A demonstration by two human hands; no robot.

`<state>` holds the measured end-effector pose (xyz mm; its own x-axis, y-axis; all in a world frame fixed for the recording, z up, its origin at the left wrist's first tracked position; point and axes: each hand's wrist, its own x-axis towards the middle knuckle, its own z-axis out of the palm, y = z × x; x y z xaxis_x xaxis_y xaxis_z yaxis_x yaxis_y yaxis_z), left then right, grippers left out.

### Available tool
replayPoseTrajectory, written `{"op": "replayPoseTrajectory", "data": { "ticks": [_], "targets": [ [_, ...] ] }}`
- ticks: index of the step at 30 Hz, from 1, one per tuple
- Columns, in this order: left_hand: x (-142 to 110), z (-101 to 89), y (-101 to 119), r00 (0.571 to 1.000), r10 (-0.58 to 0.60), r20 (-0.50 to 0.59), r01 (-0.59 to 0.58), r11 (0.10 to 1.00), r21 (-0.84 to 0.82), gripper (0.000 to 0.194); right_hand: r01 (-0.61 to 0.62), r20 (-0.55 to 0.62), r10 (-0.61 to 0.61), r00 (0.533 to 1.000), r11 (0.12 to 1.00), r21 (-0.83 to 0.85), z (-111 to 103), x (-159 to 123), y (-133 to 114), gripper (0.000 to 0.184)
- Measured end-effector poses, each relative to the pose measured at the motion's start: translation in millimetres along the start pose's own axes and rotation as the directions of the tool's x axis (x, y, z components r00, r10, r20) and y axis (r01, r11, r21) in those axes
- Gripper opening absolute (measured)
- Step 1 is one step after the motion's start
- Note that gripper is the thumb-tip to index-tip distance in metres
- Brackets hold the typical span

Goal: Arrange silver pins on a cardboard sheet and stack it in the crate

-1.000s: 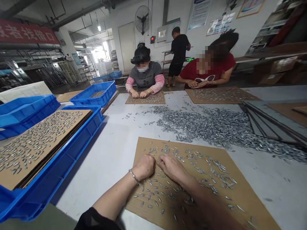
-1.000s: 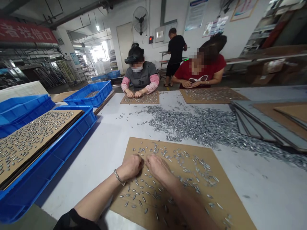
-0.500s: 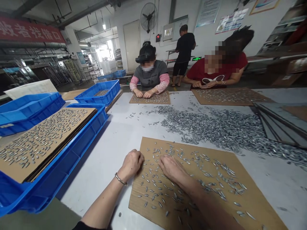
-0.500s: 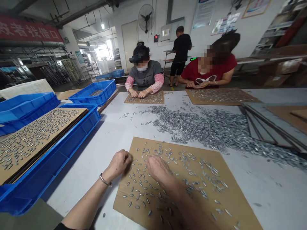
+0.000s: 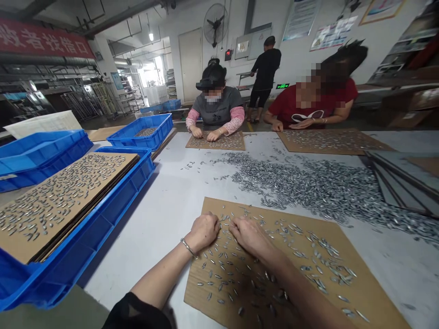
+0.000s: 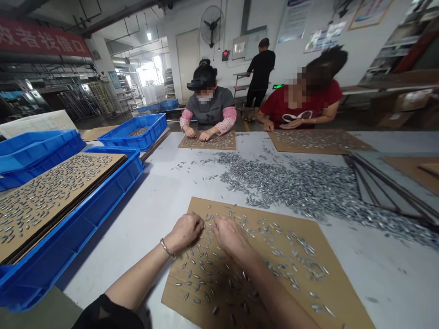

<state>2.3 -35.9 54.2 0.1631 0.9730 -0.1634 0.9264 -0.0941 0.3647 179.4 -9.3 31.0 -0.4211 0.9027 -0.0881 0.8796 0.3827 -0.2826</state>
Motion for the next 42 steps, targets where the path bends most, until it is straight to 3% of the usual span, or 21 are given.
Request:
{"op": "replayPoseTrajectory", "data": {
  "ticks": [9,12,18,22,27,33,38,42],
  "targets": [
    [25.9,7.9,16.6,0.989,-0.142,0.045,0.138,0.987,0.077,0.025,-0.030,0.107,0.038,0.993,0.997,-0.074,-9.6,0.1,-21.3,0.033],
    [26.7,3.5,12.5,0.989,-0.133,0.069,0.127,0.989,0.078,0.024,-0.014,0.098,0.016,0.995,1.000,-0.025,-11.6,-0.4,-14.4,0.028],
    [28.2,-12.2,-5.0,0.981,-0.018,0.192,0.015,1.000,0.013,0.018,-0.035,-0.092,0.046,0.995,0.993,0.113,-13.9,-16.8,18.9,0.023],
    [36.6,-12.3,-13.1,0.975,0.010,0.223,0.001,0.999,-0.050,0.015,0.036,-0.021,-0.033,0.999,0.992,0.123,-3.9,-35.3,26.2,0.021],
    [32.6,-12.3,-21.5,0.991,0.013,0.133,0.004,0.992,-0.126,0.013,0.087,0.039,-0.088,0.995,0.996,0.008,6.6,-44.8,10.2,0.022],
    [1.9,-23.1,-34.6,0.999,0.047,-0.014,-0.049,0.976,-0.214,0.017,0.080,0.074,-0.077,0.994,0.996,-0.039,-2.4,-41.7,1.4,0.023],
    [-18.8,-17.5,-35.9,0.996,0.081,-0.047,-0.090,0.965,-0.244,0.016,0.145,0.027,-0.145,0.989,0.989,0.007,-4.5,-37.4,-14.5,0.020],
    [-34.0,-12.3,-36.8,0.989,0.063,-0.135,-0.094,0.967,-0.237,0.018,0.176,0.073,-0.171,0.983,0.981,-0.080,0.3,-32.6,-30.5,0.029]
  ]
}}
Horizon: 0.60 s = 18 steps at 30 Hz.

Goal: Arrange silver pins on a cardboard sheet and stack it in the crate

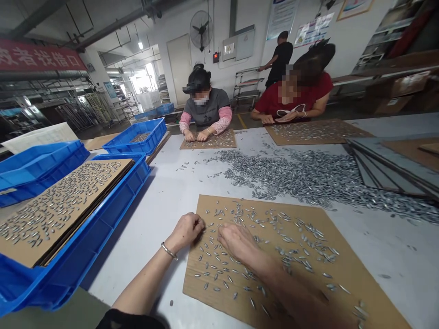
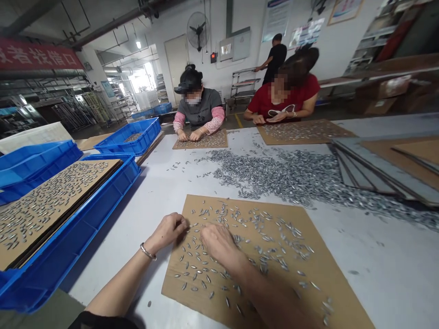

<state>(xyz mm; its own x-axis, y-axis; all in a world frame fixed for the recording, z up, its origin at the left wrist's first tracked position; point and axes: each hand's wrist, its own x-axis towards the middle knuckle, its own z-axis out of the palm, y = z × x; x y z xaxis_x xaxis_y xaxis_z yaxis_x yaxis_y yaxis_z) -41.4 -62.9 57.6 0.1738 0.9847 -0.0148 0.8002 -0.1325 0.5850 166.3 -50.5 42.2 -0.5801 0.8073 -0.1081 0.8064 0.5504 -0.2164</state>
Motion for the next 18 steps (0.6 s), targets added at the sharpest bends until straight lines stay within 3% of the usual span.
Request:
{"op": "replayPoseTrajectory", "data": {
  "ticks": [6,12,18],
  "targets": [
    [-22.4,3.6,-11.2,0.997,-0.037,-0.069,0.032,0.997,-0.067,0.019,-0.004,0.022,0.005,1.000,0.999,-0.043,-0.6,1.6,-6.6,0.031],
    [-27.6,19.2,-30.6,0.991,-0.097,-0.093,0.082,0.985,-0.152,0.021,-0.073,0.072,0.074,0.995,0.997,-0.015,-2.6,2.3,-10.1,0.028],
    [-23.4,22.8,-40.0,0.980,-0.158,-0.125,0.120,0.957,-0.264,0.025,-0.096,-0.047,0.098,0.994,0.995,0.036,-15.0,-7.9,1.7,0.027]
  ]
}}
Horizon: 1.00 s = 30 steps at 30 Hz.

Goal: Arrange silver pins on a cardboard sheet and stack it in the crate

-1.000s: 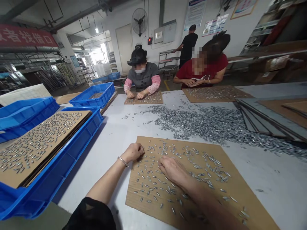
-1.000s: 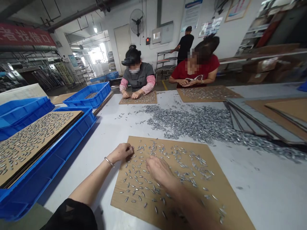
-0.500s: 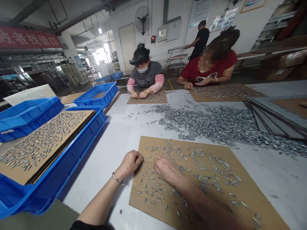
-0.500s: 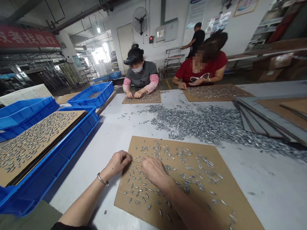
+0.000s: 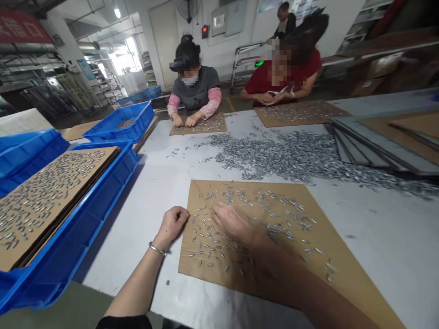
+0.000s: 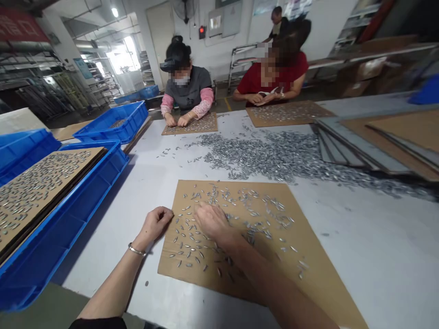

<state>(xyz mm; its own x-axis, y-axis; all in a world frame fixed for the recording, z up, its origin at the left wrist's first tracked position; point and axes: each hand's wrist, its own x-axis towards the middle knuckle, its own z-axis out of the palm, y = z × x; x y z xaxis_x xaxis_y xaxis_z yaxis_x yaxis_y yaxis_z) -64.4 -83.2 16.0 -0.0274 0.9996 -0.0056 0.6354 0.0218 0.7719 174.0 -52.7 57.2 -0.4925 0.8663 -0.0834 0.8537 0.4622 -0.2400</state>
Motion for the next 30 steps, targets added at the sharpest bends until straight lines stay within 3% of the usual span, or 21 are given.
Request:
{"op": "replayPoseTrajectory", "data": {
  "ticks": [4,8,12,15,18,22,25,28,30],
  "targets": [
    [-5.4,-8.7,13.6,1.000,-0.014,-0.025,0.012,0.999,-0.051,0.029,-0.088,-0.135,0.104,0.985,0.989,0.117,-13.0,-35.3,39.7,0.025],
    [-25.6,-3.9,42.1,0.997,0.081,0.016,-0.080,0.996,-0.049,0.023,-0.105,-0.111,0.135,0.985,0.964,0.245,-2.5,-88.6,67.4,0.026],
    [-46.4,23.8,72.1,0.950,0.208,0.231,-0.220,0.975,0.027,0.019,-0.090,-0.008,0.097,0.995,0.951,0.295,27.0,-122.0,59.0,0.023],
    [-54.9,49.3,86.4,0.900,0.260,0.351,-0.324,0.936,0.138,0.019,-0.079,-0.057,0.093,0.994,0.974,0.213,45.0,-128.4,43.0,0.027],
    [-57.3,69.2,90.9,0.869,0.289,0.401,-0.415,0.868,0.273,0.019,-0.123,-0.138,0.142,0.980,0.983,0.137,54.6,-126.6,32.4,0.023],
    [-55.0,80.2,89.2,0.873,0.277,0.402,-0.447,0.786,0.428,0.020,-0.183,-0.197,0.194,0.961,0.980,0.072,63.0,-123.2,28.4,0.019],
    [-53.2,78.8,88.7,0.863,0.274,0.424,-0.464,0.762,0.452,0.020,-0.099,-0.327,0.113,0.938,0.993,0.058,70.1,-124.7,27.6,0.022],
    [-52.4,74.4,90.0,0.852,0.290,0.436,-0.479,0.768,0.425,0.018,0.052,-0.497,-0.052,0.866,0.999,-0.015,75.5,-129.6,26.3,0.029],
    [-51.8,72.7,90.9,0.844,0.308,0.439,-0.491,0.773,0.401,0.018,0.154,-0.530,-0.166,0.832,0.986,-0.066,77.6,-133.4,26.0,0.032]
  ]
}}
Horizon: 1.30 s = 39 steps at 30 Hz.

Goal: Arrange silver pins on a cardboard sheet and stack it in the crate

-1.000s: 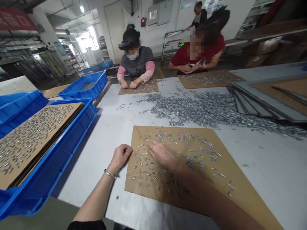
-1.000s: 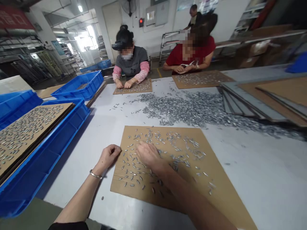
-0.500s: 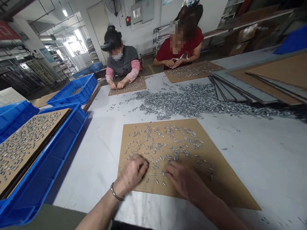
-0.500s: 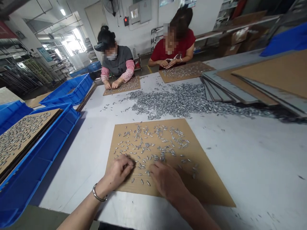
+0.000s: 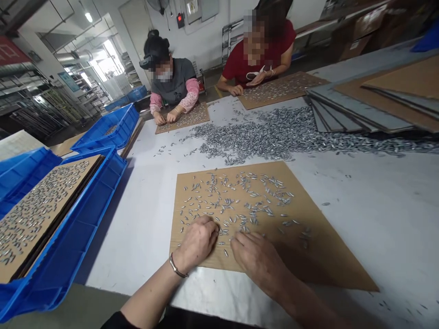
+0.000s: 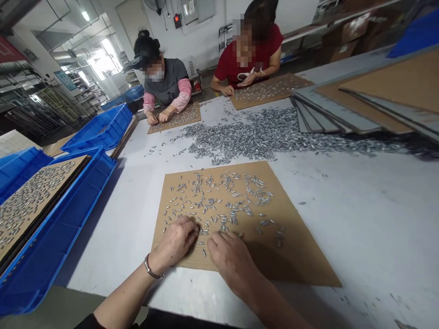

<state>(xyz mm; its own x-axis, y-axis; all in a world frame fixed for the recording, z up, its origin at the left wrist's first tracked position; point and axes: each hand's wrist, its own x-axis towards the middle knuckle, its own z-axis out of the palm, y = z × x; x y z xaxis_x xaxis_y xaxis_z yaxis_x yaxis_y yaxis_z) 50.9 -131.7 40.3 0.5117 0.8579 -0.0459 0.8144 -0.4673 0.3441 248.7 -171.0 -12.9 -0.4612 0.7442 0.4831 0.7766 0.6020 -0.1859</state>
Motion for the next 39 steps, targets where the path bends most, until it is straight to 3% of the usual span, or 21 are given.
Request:
{"op": "replayPoseTrajectory", "data": {
  "ticks": [3,8,12,16,27,34,39],
  "targets": [
    [1.7,1.5,0.0,0.999,0.040,0.010,-0.041,0.999,0.022,0.019,0.049,0.042,-0.051,0.998,0.998,0.048,-2.0,-5.3,2.0,0.032],
    [5.0,8.8,0.8,0.996,0.077,0.042,-0.081,0.992,0.094,0.020,-0.094,0.186,0.076,0.980,0.992,0.090,-15.4,-6.9,16.2,0.030],
    [1.3,10.2,0.6,0.993,0.114,0.040,-0.118,0.986,0.119,0.017,-0.141,0.146,0.126,0.981,0.985,0.095,-30.2,-3.7,25.7,0.028],
    [-7.4,11.0,-0.1,0.992,0.124,0.035,-0.128,0.983,0.135,0.019,-0.168,0.156,0.152,0.976,0.981,0.095,-31.1,-1.6,23.4,0.027],
    [-30.4,-10.8,-14.5,0.990,-0.030,-0.137,0.013,0.992,-0.124,0.022,-0.143,0.345,0.129,0.930,0.990,0.016,-16.3,23.9,14.3,0.025],
    [-61.4,-12.8,-26.3,0.969,-0.151,-0.193,0.094,0.956,-0.277,0.022,-0.115,0.329,0.070,0.942,0.986,0.119,-12.4,15.7,-20.9,0.024],
    [-68.6,-7.9,-27.2,0.961,-0.193,-0.197,0.128,0.946,-0.299,0.024,-0.249,0.326,0.217,0.920,0.967,0.058,0.8,15.1,-42.4,0.024]
  ]
}}
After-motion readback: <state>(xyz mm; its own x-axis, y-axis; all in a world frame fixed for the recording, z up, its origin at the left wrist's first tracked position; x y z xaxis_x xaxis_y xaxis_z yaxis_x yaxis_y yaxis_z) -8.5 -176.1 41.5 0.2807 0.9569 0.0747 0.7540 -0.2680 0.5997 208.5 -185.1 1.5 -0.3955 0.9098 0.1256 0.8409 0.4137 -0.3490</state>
